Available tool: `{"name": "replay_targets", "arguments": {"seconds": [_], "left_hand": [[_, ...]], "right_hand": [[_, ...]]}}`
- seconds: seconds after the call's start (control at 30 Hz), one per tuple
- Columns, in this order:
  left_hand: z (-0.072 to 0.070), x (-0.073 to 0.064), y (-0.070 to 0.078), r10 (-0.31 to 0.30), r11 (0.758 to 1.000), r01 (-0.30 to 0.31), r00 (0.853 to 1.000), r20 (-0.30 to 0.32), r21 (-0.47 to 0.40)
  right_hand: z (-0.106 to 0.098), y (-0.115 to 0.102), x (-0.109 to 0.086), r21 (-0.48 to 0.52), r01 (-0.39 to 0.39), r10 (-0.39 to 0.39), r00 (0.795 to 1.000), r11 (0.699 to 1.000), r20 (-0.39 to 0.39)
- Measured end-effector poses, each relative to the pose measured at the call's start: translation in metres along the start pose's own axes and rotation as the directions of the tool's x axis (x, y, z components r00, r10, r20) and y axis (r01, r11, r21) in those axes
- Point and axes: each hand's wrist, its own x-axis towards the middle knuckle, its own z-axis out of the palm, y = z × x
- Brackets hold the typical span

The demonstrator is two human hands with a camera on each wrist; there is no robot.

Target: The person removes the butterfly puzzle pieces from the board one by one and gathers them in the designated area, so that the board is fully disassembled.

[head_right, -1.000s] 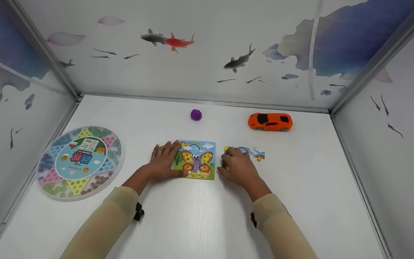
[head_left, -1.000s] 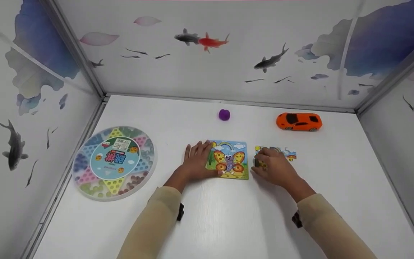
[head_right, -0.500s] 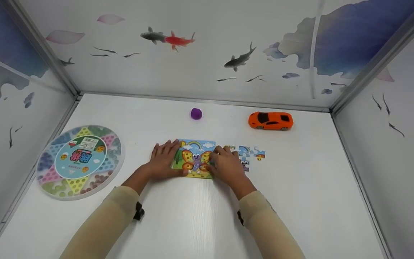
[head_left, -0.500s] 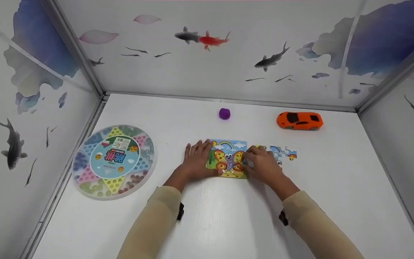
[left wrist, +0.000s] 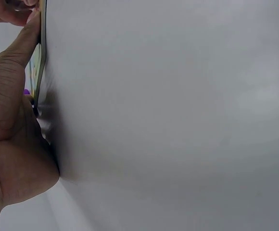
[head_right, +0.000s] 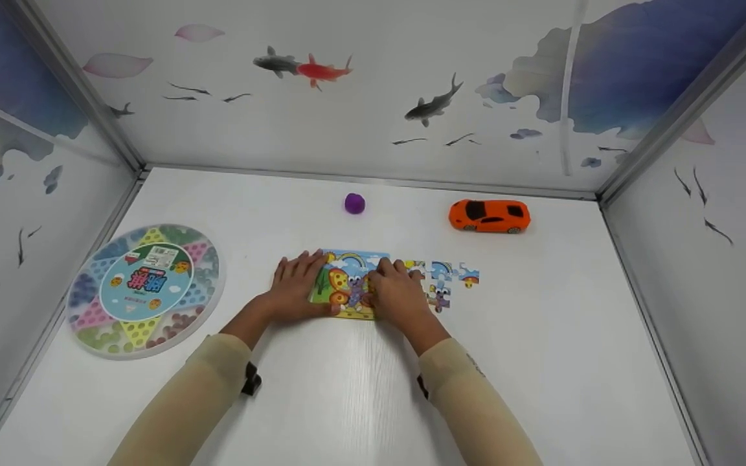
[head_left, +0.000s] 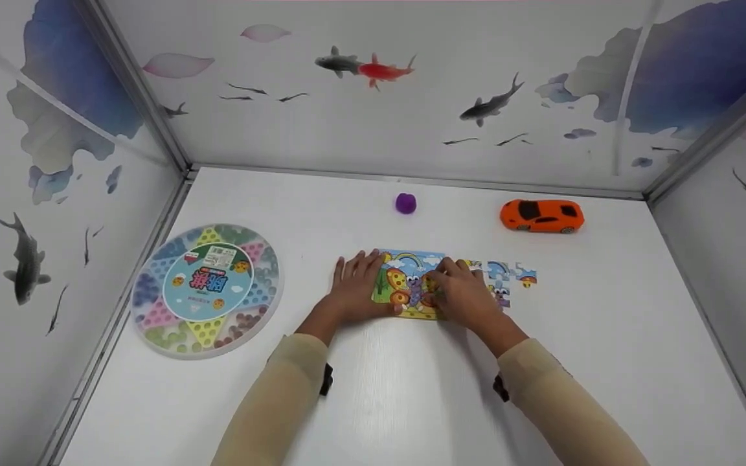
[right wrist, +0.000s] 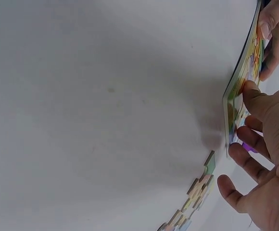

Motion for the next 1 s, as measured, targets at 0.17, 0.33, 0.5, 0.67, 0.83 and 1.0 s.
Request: {"name": "replay_targets", "arguments": {"seconds": [0.17,0.33,0.5,0.67,0.83,1.0], "left_hand": [[0.0,-0.001,-0.001,0.006,1.0,-0.006,1.0,-0.011,0.005],[0.0,-0.001,-0.001,0.001,1.0,-0.001,1.0,-0.019,0.016],[-0.002,-0.002,0.002,-0.008,1.0,0.008,1.0,-0.014,0.016],[-0.003,-0.003,0.004,-0.005,1.0,0.005,1.0,-0.016,0.0],[-0.005,-0.006,0.007,0.014,1.0,-0.014,0.999,-0.041,-0.006],[-0.006,-0.007,0.008,0.016,1.0,-0.017,0.999,-0.039,-0.005]], "right_hand": [[0.0,-0.002,0.003,-0.032,0.001,0.0,1.0,0.999,0.027],[0.0,-0.006,0.006,-0.11,0.037,-0.033,0.999,0.993,0.035],[-0.004,-0.011,0.01,-0.115,0.034,-0.026,0.997,0.993,0.071],[-0.009,-0.015,0.013,-0.126,0.017,-0.002,0.993,0.992,0.119],[-0.014,-0.02,0.016,-0.139,-0.007,0.031,0.985,0.99,0.169],[-0.014,-0.022,0.02,-0.149,-0.024,0.053,0.98,0.989,0.192]]}}
